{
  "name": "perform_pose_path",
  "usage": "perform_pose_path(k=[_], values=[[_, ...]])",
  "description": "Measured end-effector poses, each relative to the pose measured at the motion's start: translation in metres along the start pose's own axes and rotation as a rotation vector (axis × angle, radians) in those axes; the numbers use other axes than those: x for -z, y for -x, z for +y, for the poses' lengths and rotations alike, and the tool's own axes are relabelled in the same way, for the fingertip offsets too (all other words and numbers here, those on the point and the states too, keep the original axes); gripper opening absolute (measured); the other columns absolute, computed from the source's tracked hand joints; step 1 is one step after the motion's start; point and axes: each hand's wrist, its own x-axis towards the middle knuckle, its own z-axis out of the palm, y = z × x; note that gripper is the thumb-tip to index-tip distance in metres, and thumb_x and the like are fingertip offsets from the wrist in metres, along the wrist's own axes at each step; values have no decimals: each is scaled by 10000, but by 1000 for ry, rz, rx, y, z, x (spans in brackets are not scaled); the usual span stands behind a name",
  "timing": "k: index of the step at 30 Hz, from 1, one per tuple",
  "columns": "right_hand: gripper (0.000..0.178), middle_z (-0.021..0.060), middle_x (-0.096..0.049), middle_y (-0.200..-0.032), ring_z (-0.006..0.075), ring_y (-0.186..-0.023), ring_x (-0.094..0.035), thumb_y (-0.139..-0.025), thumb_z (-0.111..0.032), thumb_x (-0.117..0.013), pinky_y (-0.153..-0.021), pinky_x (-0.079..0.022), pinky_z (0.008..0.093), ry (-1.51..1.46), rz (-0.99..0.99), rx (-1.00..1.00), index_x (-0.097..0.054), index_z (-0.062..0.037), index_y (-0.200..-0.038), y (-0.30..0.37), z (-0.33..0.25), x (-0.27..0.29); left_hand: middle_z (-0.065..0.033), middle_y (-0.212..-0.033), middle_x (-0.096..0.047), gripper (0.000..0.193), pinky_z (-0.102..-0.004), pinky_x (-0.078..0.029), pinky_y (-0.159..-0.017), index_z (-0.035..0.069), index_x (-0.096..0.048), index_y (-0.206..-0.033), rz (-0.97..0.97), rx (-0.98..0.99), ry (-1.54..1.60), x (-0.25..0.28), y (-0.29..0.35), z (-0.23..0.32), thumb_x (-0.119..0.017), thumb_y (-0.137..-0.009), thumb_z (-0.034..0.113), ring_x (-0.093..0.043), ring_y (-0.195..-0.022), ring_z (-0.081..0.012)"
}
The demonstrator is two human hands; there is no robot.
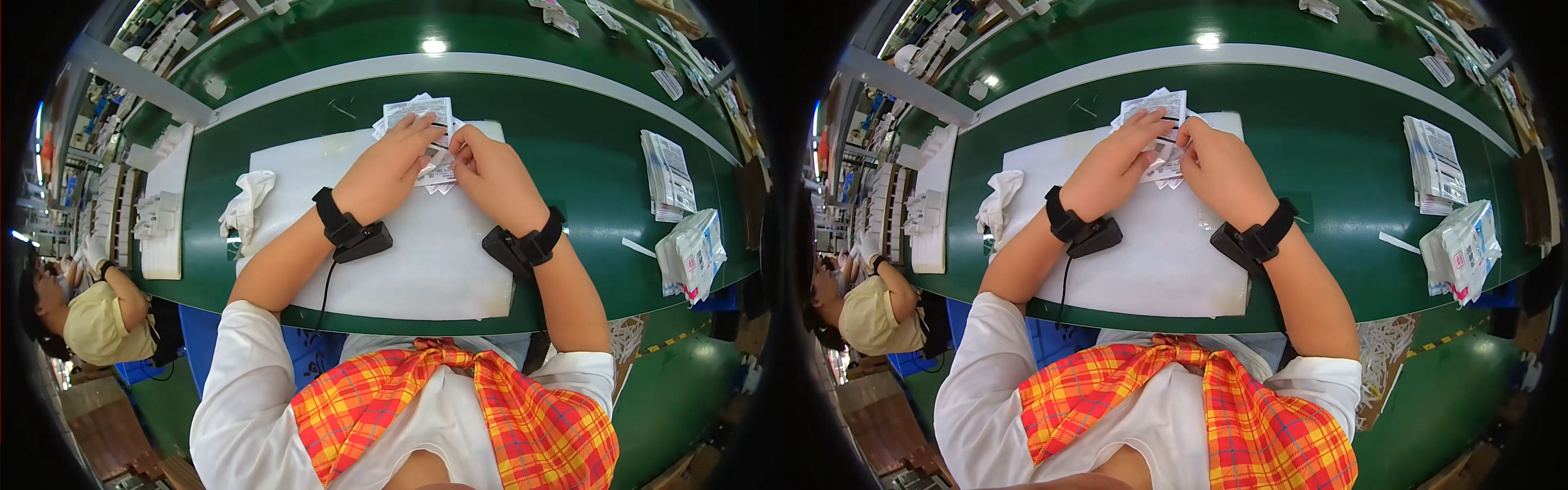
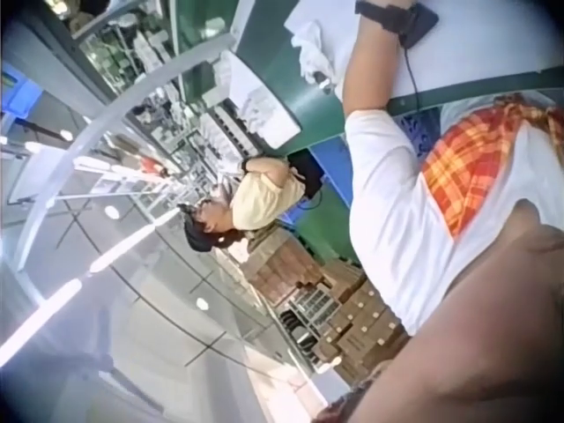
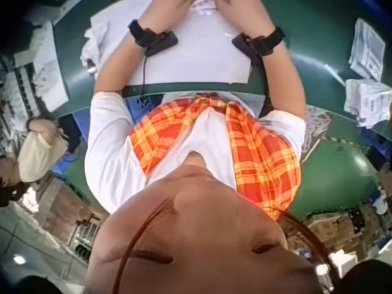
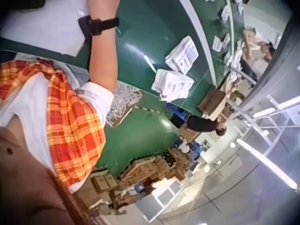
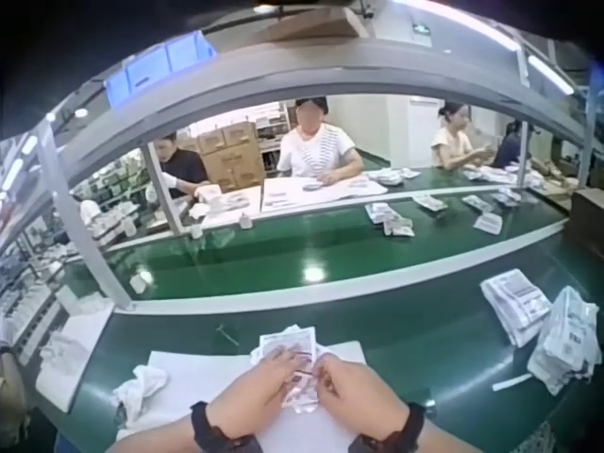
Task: The person picks up a white charger and a plastic bag, places the charger inside the bag, and seals it by hand. They then set the package aside and repeat the process with several more chargers.
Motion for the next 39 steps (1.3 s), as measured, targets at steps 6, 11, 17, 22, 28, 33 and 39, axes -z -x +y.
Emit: perform_pose_path(k=[6, 11, 17, 22, 28, 33, 39], values=[[134, 106, -610, -779, 203, -666, -581, -866, -52, -569, -639, -467, 319, -16, -33, 38, -533, -23, -991, -1, 1, -1, -249, -1440, -419, 486, -422, -403, -1057, 80, -482, -1351, 6, 85, 133, 18, 2, 10, -531, -879, -29, -410, -1331, -413], [138, 105, -610, -799, 198, -682, -581, -870, -44, -557, -645, -464, 316, 35, -8, 76, -530, -30, -1004, 0, -2, -2, -251, -1421, -441, 507, -396, -405, -1056, 75, -483, -1362, 43, 192, -56, 24, 4, 3, -552, -867, -8, -466, -1282, -397], [162, 48, -609, -992, 144, -827, -601, -889, -29, -532, -693, -474, 281, -372, -49, 29, -520, -60, -1048, 0, -1, 5, -192, -1359, -515, 480, -365, -414, -1038, 58, -530, -1315, -15, 145, 122, 37, -9, -20, -626, -846, 57, -531, -1226, -314], [190, 15, -569, -1066, 118, -917, -588, -902, -44, -540, -746, -475, 253, -892, -8, -130, -507, -67, -1088, 0, -12, 20, -106, -1218, -616, 386, -350, -438, -996, 49, -594, -1219, 180, -76, 570, 26, -8, 2, -672, -845, 107, -566, -1158, -228], [268, 27, -563, -1059, 92, -936, -565, -932, -139, -571, -773, -451, 212, -1096, 15, -20, -505, -48, -1175, 4, -21, 29, -64, -1084, -664, 333, -303, -486, -913, 19, -600, -1179, 261, 143, 728, 31, -9, -10, -677, -880, 143, -613, -1026, -161], [296, 39, -589, -984, 83, -833, -568, -950, -249, -608, -689, -447, 202, -470, -12, -184, -573, -36, -1152, 6, -21, 10, -41, -984, -670, 288, -247, -496, -802, -21, -620, -1098, 369, 347, 999, 17, -13, 16, -676, -915, 195, -614, -895, -93], [305, 13, -595, -806, 69, -667, -535, -961, -308, -617, -599, -429, 212, -574, 86, -199, -651, -8, -1003, 2, -14, 20, -25, -888, -670, 336, -234, -469, -747, -44, -670, -959, 272, 406, 1072, 9, -10, 7, -665, -937, 291, -583, -817, -75]])
